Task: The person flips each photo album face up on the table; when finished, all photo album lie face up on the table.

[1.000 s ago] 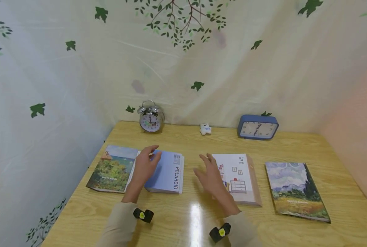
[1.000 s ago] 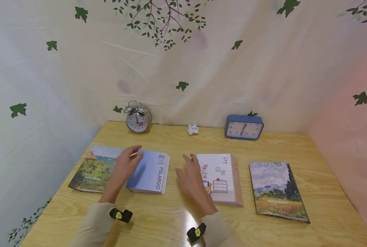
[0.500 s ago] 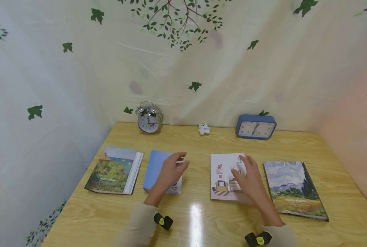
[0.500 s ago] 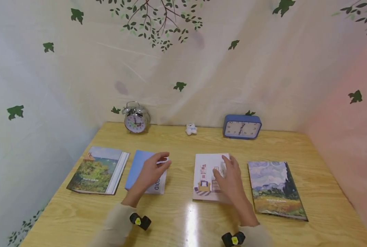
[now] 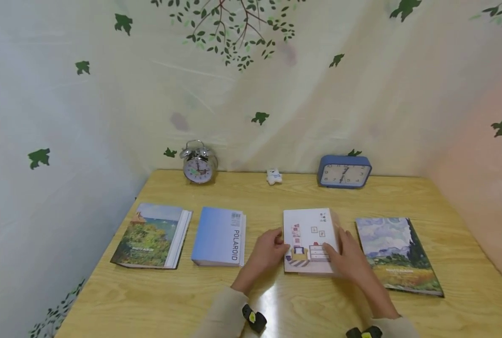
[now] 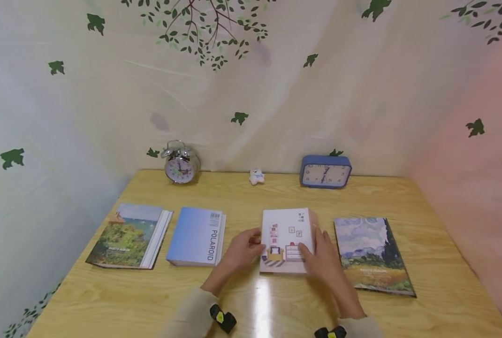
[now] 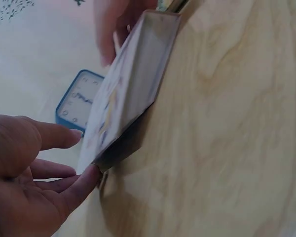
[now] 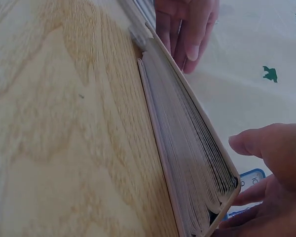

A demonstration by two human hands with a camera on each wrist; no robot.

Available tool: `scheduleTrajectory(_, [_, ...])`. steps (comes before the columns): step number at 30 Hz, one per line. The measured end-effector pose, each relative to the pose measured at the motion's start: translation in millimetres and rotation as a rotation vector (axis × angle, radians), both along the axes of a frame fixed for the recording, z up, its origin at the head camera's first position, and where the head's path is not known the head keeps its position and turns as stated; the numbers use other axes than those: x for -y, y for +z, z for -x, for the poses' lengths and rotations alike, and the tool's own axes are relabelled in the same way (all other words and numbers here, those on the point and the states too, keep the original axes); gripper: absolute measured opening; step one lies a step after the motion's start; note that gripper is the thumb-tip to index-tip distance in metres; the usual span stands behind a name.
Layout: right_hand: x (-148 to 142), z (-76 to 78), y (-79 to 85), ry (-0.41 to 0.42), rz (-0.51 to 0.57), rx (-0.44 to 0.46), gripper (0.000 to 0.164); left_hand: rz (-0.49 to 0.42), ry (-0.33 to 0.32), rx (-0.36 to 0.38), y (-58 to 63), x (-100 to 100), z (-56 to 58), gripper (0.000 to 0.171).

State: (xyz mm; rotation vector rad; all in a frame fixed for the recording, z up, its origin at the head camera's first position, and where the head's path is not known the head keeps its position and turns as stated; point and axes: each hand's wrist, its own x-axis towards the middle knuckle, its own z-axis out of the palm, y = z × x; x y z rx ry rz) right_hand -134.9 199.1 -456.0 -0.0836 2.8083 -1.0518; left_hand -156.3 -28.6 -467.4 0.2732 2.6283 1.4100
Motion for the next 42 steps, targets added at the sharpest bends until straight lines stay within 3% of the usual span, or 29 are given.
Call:
scheduleTrajectory(4, [2, 0.8, -1.1, 0.003, 0.008, -0.005, 0.074, 0.043, -0.008, -0.043, -3.1, -11, -2.5, 0.034])
scheduleTrajectory(8, [2, 0.4, 0.2, -0.059, 0.037, 0.030, 0.069, 0.070, -0.005, -0.081, -3.4, -17, -3.8, 0.025])
scheduleTrajectory(15, [-5, -2.3, 0.4, -0.140, 0.183, 0.080, 0.068, 0.050, -0.033, -0.066, -5.9, -22, -3.4, 0.013])
scheduleTrajectory(22, [-5, -4.3, 13.6, -0.174, 0.263, 0.059, 0.066, 0.125, -0.060, -0.101, -1.0, -27, -5.9, 0.046])
scheduleTrajectory(28, [-4, -7.4, 29.2, -0.154, 0.303, 0.059, 0.065, 0.168, -0.114, -0.025, 9.0, -36, -6.3, 0.072])
scheduleTrajectory(36, [-3, -9.0, 42.0, -0.148, 0.303, 0.001, 0.066, 0.087, -0.153, 0.091, 21.9, -46, -7.2, 0.082])
scheduleTrajectory(42, [-3, -12.2, 46.1, -0.176, 0.417, -0.039, 0.061, -0.034, -0.196, 0.128, 24.3, -47, -2.9, 0.076])
